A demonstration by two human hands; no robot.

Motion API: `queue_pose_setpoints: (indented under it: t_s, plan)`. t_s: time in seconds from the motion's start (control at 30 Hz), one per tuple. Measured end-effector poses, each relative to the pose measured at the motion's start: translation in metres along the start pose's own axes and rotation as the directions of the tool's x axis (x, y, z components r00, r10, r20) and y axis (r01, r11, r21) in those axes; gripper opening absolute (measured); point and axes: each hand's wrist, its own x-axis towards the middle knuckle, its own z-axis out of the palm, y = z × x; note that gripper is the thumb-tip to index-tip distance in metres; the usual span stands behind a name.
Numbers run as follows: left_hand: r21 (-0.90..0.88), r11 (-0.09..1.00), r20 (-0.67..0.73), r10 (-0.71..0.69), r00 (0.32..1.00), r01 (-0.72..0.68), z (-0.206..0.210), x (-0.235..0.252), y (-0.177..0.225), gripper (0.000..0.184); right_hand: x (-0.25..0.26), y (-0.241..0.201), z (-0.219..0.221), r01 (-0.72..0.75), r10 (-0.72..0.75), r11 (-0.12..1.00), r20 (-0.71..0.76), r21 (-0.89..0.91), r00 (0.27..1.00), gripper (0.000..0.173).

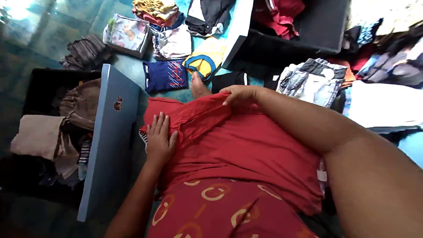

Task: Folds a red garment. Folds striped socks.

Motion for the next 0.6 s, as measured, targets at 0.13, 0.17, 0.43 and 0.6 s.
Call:
queue_pose_setpoints:
  t_s: [0.13,0.17,0.43,0.6]
  plan:
    - [-0.011,1.000,0.011,-0.006,1.000,0.006,-0.002,-0.002,-0.002,0.063,0.001,0.017,0.016,0.063,-0.063,0.998,0.011,0.031,0.998,0.058]
    - [-0.015,1.000,0.020,-0.002,1.000,0.002,-0.004,-0.002,-0.002,0.063,0.004,0.018,0.017,0.077,-0.077,0.997,0.013,0.026,0.997,0.062]
    - [-0.136,0.990,-0.045,-0.050,0.998,0.044,-0.030,0.000,0.009,0.063,0.004,0.014,0.025,0.036,-0.026,0.995,-0.118,0.088,0.993,0.039]
    - [0.003,0.998,-0.085,0.062,0.994,-0.062,-0.032,0.000,0.048,0.080,-0.005,-0.002,0.010,0.122,-0.080,0.975,-0.222,0.185,0.972,0.032]
